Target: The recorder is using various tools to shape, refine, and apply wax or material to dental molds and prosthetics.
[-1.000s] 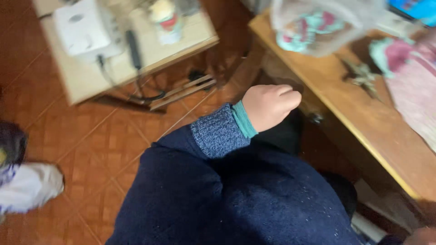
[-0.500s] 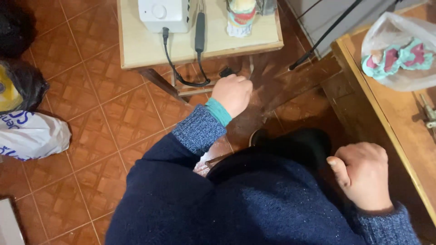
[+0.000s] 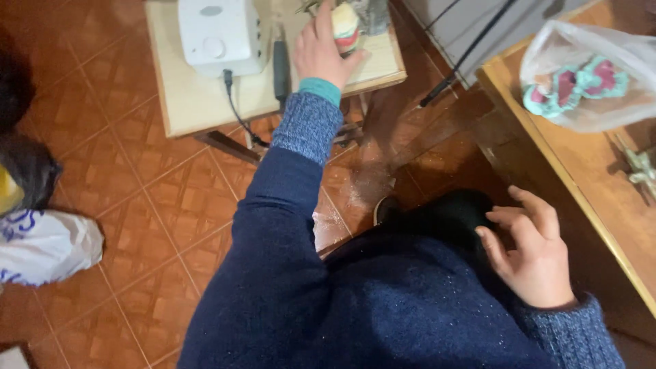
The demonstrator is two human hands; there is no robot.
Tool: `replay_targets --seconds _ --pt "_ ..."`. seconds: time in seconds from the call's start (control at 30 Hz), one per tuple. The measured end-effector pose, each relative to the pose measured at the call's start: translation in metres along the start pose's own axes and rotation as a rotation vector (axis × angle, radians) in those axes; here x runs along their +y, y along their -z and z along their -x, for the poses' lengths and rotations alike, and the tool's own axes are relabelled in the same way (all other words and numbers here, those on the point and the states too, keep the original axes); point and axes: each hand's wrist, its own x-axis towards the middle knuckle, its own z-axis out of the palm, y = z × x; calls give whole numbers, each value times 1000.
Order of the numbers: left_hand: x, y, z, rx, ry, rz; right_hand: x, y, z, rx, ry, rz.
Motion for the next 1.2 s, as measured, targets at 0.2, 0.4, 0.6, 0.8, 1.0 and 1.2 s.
replay_targets --seconds 0.2,0.4,0.6,0.8,1.0,1.2 --pt "-10 -20 -13 -93 96 41 25 1 23 -18 -110 -256" --pt "-24 -10 -20 86 -142 303 41 15 36 83 -196 -129" --pt "42 65 3 140 -54 772 67 38 56 127 -169 -239" --pt "177 98 80 -29 -260 875 79 70 84 266 -167 -238" --pt "351 49 152 -783 -144 1480 62 126 82 393 -261 -305" --pt "441 18 192 -726 -447 1264 87 142 87 516 -385 -116"
